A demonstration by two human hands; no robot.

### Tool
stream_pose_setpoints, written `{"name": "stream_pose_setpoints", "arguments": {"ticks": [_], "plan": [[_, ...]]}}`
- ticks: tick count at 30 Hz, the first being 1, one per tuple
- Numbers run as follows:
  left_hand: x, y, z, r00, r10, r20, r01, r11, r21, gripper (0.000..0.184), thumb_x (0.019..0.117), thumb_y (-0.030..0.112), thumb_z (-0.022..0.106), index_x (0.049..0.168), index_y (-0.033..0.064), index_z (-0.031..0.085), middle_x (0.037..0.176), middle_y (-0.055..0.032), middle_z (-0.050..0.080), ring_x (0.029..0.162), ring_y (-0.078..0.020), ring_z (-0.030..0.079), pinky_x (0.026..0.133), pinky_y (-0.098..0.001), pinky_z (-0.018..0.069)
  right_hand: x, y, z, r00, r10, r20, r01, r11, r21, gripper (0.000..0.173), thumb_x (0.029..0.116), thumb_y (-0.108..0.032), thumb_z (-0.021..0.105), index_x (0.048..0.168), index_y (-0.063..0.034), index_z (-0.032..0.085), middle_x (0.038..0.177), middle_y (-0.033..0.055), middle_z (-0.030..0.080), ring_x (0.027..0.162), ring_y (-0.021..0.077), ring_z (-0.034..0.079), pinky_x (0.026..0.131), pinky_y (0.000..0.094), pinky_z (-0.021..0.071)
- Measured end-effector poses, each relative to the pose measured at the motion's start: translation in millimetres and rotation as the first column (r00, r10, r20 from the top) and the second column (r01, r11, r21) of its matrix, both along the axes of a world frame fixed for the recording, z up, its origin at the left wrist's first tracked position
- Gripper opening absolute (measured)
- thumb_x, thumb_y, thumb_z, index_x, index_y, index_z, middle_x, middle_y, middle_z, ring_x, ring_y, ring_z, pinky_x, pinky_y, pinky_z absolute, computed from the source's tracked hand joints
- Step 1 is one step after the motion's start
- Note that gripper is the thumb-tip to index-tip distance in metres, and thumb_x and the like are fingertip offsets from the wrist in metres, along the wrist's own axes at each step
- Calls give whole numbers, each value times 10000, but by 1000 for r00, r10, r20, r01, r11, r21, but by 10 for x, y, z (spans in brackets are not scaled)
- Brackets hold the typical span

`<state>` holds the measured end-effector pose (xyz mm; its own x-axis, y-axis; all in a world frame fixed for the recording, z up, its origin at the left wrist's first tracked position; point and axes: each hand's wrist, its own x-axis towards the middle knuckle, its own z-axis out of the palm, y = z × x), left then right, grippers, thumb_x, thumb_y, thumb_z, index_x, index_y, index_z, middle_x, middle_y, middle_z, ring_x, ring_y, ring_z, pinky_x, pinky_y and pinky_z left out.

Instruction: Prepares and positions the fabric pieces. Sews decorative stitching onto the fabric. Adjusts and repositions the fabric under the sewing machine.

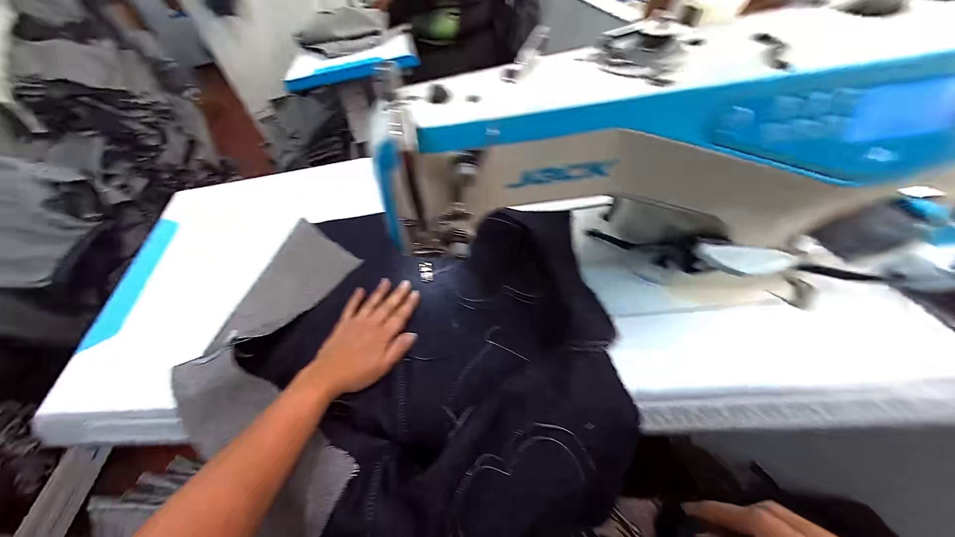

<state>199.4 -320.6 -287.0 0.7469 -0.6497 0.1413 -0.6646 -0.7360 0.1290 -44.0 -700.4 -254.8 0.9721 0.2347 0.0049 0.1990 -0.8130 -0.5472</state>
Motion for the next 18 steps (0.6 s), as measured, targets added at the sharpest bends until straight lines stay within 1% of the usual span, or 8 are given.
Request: {"name": "stream_pose_setpoints", "arguments": {"ticks": [2,3,5,6,9,11,14,18], "plan": [[9,15,6,999,-8,-36,6,999,-46,594,1092,430,309,1580,106,404,1658,-58,354,1562,-302,249,1228,-649,156,467,279,260,976,146,160,-153,988,28,240,1041,-135,590,1125,56,708,1020,281,711,937,406,707,837,507,573],[17,22,15,998,-11,-67,6,997,-73,595,1092,435,322,1579,104,404,1658,-52,357,1564,-295,245,1235,-641,144,712,428,294,950,202,239,-211,978,10,229,1043,-151,588,1106,23,722,1037,242,725,961,360,716,846,476,581],[33,40,43,990,-19,-141,-3,987,-158,582,1095,437,336,1561,103,437,1643,-49,386,1561,-288,254,1244,-624,126,1262,728,108,850,255,461,-256,965,-63,259,1033,-254,556,1038,-84,751,1032,103,749,977,231,726,837,387,601],[41,57,57,983,-26,-182,-17,973,-229,555,1100,411,338,1537,98,476,1622,-50,422,1555,-285,273,1249,-611,120,1528,888,-11,800,267,537,-267,960,-79,284,1020,-292,543,1014,-109,760,1044,66,749,993,207,722,839,376,603],[64,116,63,966,-52,-252,-62,904,-423,448,1095,288,417,1432,53,596,1532,-78,537,1517,-281,360,1255,-575,148,2059,1303,-200,772,328,544,-336,938,-89,340,1017,-333,530,1096,-88,752,1226,97,707,1172,250,670,970,413,559],[58,110,44,979,-33,-203,-53,914,-402,389,1067,212,502,1403,59,623,1511,-80,559,1498,-272,394,1254,-556,193,2202,1465,-320,790,336,513,-346,935,-78,365,1025,-350,531,1167,-80,732,1323,125,668,1276,282,620,1046,451,522],[53,93,11,988,-20,-153,-30,946,-323,410,1076,255,486,1438,99,597,1543,-49,527,1508,-244,377,1254,-542,209,2230,1501,-537,819,293,493,-304,951,-60,398,1039,-381,512,1237,-103,717,1380,104,649,1342,270,579,1096,472,486],[39,81,-7,991,-14,-136,-28,953,-302,473,1062,365,506,1452,109,584,1556,-31,514,1512,-230,371,1254,-545,210,2226,1464,-594,825,245,509,-280,960,-7,393,1036,-408,533,1217,-127,739,1351,70,678,1331,228,594,1098,425,498]]}}
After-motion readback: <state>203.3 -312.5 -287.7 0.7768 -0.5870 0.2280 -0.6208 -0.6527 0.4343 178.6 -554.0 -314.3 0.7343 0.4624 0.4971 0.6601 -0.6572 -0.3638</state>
